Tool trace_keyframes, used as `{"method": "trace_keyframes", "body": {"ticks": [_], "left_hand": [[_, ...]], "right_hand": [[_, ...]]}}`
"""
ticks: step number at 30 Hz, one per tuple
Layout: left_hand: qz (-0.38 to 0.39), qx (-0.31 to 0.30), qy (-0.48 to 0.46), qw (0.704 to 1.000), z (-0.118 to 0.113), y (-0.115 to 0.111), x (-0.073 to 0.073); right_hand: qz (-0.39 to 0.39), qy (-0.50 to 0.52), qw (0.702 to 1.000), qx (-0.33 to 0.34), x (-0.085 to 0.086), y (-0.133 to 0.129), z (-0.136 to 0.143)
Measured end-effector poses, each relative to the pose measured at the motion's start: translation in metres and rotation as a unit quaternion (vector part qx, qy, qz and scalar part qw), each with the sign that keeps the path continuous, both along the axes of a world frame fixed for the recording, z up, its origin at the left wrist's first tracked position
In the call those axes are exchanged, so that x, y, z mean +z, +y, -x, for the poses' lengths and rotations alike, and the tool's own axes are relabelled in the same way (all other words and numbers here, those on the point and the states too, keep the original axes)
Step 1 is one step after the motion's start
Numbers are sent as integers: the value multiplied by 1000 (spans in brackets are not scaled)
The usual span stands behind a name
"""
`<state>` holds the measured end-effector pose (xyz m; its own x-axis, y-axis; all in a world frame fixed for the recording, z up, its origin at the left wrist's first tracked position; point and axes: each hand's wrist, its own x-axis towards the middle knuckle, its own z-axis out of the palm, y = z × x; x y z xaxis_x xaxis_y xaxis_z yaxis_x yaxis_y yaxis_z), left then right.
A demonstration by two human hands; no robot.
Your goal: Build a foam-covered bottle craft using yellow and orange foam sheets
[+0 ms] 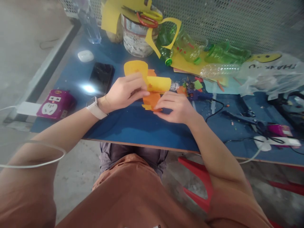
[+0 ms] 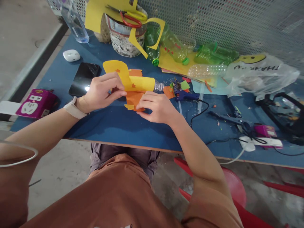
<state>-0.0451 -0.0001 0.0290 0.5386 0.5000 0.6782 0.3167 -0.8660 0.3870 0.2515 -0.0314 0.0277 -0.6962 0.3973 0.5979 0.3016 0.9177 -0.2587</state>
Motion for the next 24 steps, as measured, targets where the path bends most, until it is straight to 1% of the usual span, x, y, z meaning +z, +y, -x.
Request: {"method": "trace_keyframes", "body": {"ticks": [5,8,10,12,16,18,21,24], "left_hand": [[-7,23,-13,1000,-1,-1,3],[8,26,-19,999,-5,-3,2],[28,11,-33,999,-9,-8,4],[68,-11,-60,996,-14,-16,7],[172,-66,-112,977,-23,-30,14],[206,-89,-120,967,-24,-33,15],[232,-111,-120,959,-24,-31,14],[231,-123,-113,959,-24,-28,12]], "right_hand": [[45,1,999,7,2,-2,-2],[40,18,999,-15,1,-2,0],[25,36,998,-36,0,-2,1],[8,64,997,-52,0,-2,3],[-7,111,988,-104,1,-7,7],[-3,127,982,-139,2,-10,8],[0,149,975,-166,2,-11,9],[0,149,975,-168,0,-11,9]]}}
